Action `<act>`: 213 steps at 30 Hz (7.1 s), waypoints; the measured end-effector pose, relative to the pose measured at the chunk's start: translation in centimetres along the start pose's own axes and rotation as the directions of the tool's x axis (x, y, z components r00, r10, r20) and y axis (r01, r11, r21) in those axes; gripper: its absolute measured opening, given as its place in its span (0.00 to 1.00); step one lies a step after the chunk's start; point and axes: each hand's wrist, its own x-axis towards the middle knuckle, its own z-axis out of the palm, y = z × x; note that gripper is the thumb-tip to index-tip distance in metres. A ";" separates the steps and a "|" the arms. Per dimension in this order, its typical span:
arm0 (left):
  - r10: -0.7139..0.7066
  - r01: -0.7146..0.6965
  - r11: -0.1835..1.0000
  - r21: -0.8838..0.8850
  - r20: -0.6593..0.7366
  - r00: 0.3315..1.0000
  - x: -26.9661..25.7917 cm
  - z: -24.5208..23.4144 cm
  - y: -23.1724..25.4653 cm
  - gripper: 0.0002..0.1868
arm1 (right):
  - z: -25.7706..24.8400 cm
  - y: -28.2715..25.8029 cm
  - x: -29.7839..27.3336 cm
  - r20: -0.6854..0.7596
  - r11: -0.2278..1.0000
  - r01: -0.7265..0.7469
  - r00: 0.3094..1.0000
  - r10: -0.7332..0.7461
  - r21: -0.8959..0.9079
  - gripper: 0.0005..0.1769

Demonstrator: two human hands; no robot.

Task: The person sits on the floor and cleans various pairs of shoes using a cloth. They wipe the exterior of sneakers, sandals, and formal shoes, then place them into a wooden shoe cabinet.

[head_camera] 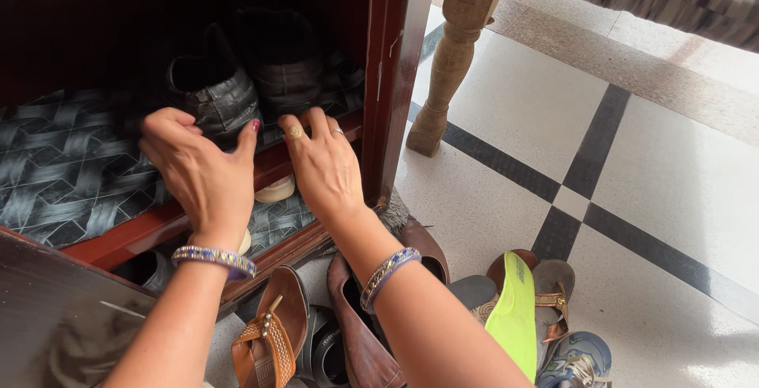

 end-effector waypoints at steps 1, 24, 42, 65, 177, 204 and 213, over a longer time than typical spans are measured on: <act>0.016 -0.016 0.999 -0.030 0.019 1.000 -0.2 0.0 -0.3 0.36 | 0.2 0.0 0.0 0.012 1.000 -0.024 1.000 0.024 -0.004 0.18; 0.126 -0.171 0.973 0.157 0.262 0.957 -0.1 0.0 0.4 0.28 | -3.3 -0.5 1.9 0.274 0.948 -0.279 0.934 0.231 0.153 0.37; 0.432 -0.173 0.889 -0.423 0.656 0.618 -16.3 -3.9 8.4 0.18 | -17.4 5.6 -18.8 0.628 0.966 -0.227 0.737 0.252 -0.121 0.31; 0.128 -0.219 0.976 -0.006 0.827 0.547 -21.4 -1.0 11.4 0.41 | -20.3 7.7 -24.1 0.670 0.876 -0.409 0.578 0.466 -0.256 0.37; -0.015 -0.017 1.000 0.015 1.000 -0.027 -4.3 -7.4 7.8 0.35 | -17.4 2.2 -11.3 0.544 0.996 0.060 0.839 -0.017 -0.060 0.14; 0.348 -0.469 0.830 0.302 0.375 0.859 0.0 -7.4 1.1 0.27 | -13.5 -1.3 -9.7 0.395 0.986 0.029 0.914 -0.093 0.167 0.39; 0.355 -0.398 0.886 0.236 0.207 0.912 -0.4 -8.7 -0.8 0.25 | -11.9 -2.9 -8.9 0.421 0.965 0.027 0.896 -0.140 0.263 0.38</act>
